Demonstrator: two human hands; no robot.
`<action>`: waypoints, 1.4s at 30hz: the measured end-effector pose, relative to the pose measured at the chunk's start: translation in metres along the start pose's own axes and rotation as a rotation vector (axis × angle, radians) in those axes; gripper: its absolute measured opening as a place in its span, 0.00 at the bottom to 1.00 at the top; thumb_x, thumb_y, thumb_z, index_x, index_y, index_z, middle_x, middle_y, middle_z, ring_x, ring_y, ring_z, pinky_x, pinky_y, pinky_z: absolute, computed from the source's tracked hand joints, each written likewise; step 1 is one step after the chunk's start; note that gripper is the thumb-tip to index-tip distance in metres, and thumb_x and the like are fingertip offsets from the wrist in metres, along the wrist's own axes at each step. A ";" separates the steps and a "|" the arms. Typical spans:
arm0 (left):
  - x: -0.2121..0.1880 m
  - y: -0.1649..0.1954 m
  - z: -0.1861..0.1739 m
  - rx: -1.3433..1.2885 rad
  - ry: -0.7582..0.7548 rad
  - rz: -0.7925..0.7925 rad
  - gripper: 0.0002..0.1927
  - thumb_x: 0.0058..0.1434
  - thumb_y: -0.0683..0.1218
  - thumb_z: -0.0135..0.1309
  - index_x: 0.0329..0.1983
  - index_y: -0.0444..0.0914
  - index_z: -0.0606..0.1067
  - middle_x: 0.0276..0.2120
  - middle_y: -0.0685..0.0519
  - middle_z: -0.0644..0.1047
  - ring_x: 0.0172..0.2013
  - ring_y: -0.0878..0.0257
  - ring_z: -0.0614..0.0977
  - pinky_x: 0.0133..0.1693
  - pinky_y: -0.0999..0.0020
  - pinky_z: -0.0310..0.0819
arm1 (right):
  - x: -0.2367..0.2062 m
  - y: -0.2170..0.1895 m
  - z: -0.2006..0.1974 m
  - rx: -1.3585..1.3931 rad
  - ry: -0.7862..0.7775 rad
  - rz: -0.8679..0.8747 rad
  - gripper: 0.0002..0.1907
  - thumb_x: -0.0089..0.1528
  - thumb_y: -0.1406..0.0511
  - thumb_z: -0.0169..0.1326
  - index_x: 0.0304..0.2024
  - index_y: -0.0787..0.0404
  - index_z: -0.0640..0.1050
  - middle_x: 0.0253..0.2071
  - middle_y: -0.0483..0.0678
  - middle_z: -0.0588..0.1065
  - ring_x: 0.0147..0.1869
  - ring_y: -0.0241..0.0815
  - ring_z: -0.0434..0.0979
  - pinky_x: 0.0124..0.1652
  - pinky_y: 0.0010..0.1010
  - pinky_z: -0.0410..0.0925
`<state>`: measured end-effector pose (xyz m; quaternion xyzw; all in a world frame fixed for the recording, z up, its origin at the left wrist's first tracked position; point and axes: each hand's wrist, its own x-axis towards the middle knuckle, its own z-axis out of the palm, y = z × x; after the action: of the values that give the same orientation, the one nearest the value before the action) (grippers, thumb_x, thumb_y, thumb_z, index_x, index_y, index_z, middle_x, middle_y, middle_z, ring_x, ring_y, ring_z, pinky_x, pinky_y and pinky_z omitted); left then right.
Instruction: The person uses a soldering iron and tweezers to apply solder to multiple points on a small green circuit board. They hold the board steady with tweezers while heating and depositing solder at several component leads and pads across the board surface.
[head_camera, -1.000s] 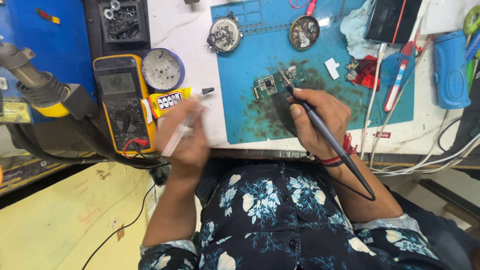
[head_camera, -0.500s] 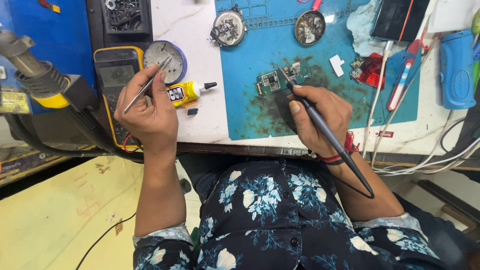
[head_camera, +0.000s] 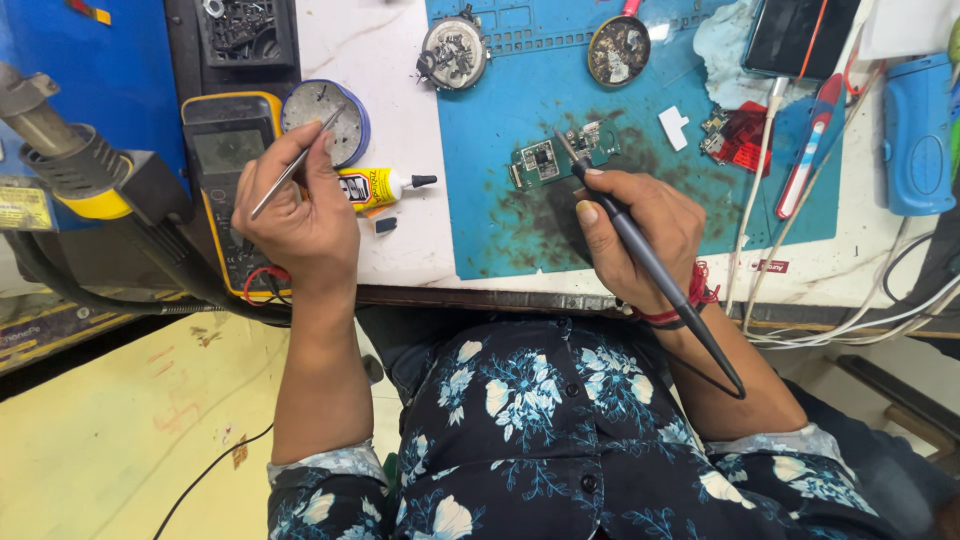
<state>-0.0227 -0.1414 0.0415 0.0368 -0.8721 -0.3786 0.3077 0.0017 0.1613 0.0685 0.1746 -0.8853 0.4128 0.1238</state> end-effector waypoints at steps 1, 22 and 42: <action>-0.001 0.000 0.000 -0.017 0.012 0.013 0.05 0.69 0.35 0.65 0.46 0.33 0.82 0.36 0.47 0.83 0.34 0.58 0.80 0.38 0.65 0.72 | 0.000 0.000 0.000 0.007 -0.001 -0.004 0.10 0.69 0.67 0.60 0.50 0.66 0.77 0.41 0.54 0.80 0.41 0.50 0.83 0.43 0.35 0.73; -0.038 0.062 0.035 -0.462 -0.308 -0.048 0.05 0.67 0.37 0.62 0.44 0.34 0.79 0.38 0.48 0.82 0.36 0.62 0.82 0.41 0.69 0.77 | -0.012 0.012 0.005 0.034 0.091 0.049 0.13 0.70 0.60 0.61 0.46 0.65 0.78 0.33 0.50 0.77 0.31 0.43 0.77 0.34 0.29 0.66; -0.043 0.066 0.062 -0.588 -0.347 -0.156 0.03 0.69 0.38 0.60 0.44 0.33 0.77 0.38 0.48 0.83 0.38 0.63 0.85 0.41 0.72 0.79 | -0.003 0.013 0.009 0.034 0.020 0.025 0.06 0.69 0.67 0.60 0.42 0.65 0.78 0.32 0.50 0.76 0.33 0.45 0.76 0.33 0.31 0.65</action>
<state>-0.0119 -0.0422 0.0318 -0.0518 -0.7597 -0.6366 0.1224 -0.0015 0.1630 0.0529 0.1615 -0.8791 0.4308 0.1246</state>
